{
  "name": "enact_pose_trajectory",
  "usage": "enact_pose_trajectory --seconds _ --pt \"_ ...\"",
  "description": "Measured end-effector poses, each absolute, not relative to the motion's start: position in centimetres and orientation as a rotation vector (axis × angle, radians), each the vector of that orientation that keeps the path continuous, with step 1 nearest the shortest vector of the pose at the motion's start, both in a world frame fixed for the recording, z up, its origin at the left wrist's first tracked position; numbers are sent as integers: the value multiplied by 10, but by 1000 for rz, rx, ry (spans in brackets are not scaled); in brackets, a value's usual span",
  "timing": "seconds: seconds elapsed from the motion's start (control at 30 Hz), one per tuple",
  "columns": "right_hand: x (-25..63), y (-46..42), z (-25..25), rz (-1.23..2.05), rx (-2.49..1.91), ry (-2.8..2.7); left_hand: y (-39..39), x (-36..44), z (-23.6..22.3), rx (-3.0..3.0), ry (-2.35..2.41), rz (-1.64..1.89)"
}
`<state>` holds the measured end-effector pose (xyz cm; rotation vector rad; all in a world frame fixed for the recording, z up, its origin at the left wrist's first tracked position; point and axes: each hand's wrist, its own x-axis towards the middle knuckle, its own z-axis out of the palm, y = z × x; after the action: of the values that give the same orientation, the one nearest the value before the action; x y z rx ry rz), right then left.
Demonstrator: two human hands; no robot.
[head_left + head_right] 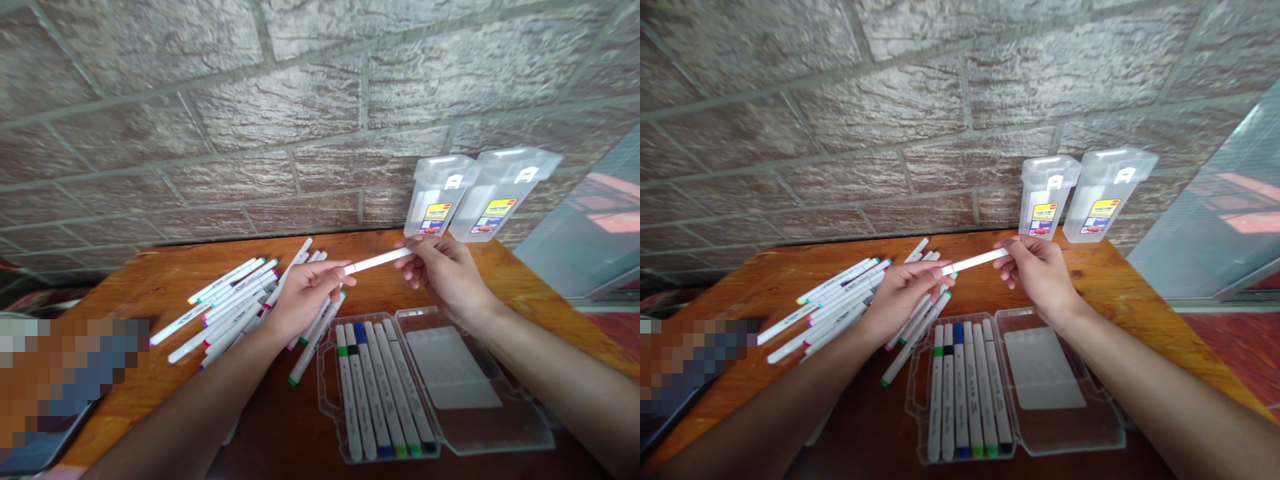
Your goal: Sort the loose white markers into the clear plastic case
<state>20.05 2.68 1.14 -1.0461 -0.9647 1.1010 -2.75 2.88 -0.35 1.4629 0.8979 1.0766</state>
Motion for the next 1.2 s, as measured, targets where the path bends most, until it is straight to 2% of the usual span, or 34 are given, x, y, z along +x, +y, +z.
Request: enact_pose_trajectory --seconds 1.2 --pt "197 16 12 1093 -1017 -1245 33 -27 -4 1454 983 1178"
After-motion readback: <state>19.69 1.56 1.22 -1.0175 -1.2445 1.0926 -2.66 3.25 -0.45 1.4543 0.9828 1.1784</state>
